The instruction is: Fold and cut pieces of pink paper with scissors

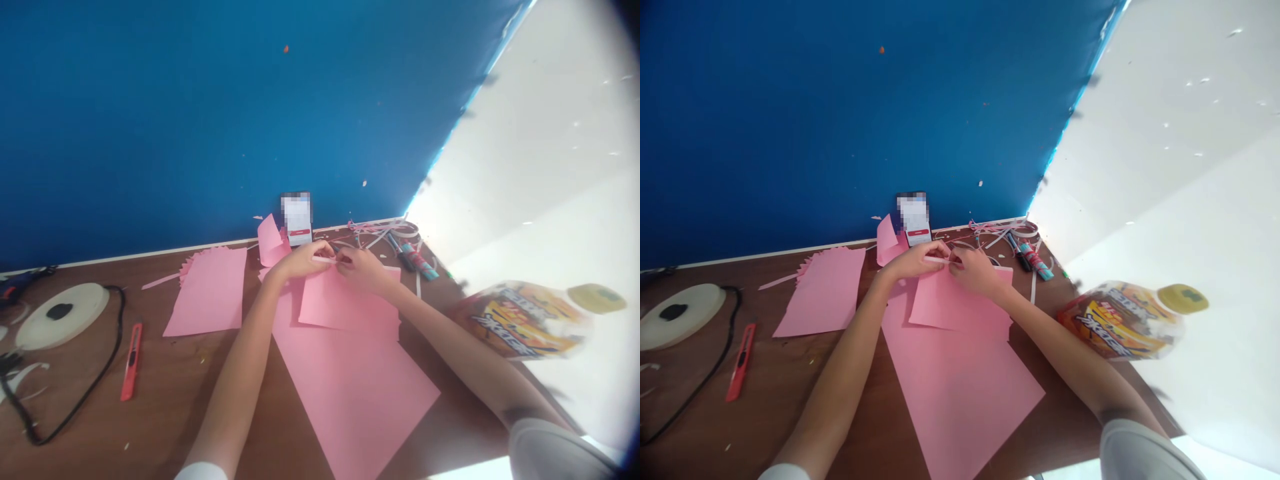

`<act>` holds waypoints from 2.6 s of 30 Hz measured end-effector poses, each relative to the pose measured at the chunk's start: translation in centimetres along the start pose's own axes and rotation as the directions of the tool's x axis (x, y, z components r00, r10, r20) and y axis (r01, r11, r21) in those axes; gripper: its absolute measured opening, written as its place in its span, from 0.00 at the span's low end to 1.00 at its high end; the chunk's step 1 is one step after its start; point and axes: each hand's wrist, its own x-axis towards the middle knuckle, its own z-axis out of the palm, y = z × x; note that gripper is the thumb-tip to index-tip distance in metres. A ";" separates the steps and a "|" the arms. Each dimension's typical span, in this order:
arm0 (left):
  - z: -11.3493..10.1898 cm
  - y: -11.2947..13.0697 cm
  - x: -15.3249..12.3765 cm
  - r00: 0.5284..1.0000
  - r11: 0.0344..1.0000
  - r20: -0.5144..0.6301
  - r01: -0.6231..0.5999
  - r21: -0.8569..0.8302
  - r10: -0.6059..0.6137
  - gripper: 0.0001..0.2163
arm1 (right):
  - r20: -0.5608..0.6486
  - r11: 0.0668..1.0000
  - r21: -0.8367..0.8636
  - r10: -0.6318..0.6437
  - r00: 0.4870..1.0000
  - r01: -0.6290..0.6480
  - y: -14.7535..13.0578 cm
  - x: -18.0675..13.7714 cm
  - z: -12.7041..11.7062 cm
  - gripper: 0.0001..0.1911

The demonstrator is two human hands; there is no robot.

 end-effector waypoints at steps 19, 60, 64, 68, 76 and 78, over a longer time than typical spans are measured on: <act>-1.7 0.2 -1.1 0.989 0.996 -0.141 0.029 -0.086 -0.041 0.16 | -0.242 0.984 -0.126 -0.157 0.957 0.130 -0.5 -0.5 0.4 0.10; 0.6 1.1 0.3 0.978 0.991 -0.194 -0.097 -0.087 0.079 0.09 | -0.114 0.844 0.536 0.056 0.992 0.014 0.7 0.4 0.9 0.07; 0.4 1.1 0.2 0.982 0.992 -0.177 -0.078 -0.096 0.060 0.09 | -0.116 0.852 0.523 0.054 0.992 0.015 0.6 0.3 0.8 0.08; 0.3 1.1 0.2 0.985 0.991 -0.162 -0.075 -0.112 0.056 0.10 | -0.108 0.855 0.518 0.055 0.993 0.009 0.5 0.2 0.7 0.08; 0.2 0.9 0.2 0.986 0.989 -0.152 -0.089 -0.116 0.071 0.09 | -0.116 0.865 0.502 0.077 0.990 -0.008 0.4 0.1 0.6 0.06; 0.3 0.9 0.2 0.986 0.988 -0.150 -0.094 -0.121 0.075 0.09 | -0.123 0.870 0.492 0.077 0.989 -0.007 0.3 0.1 0.5 0.06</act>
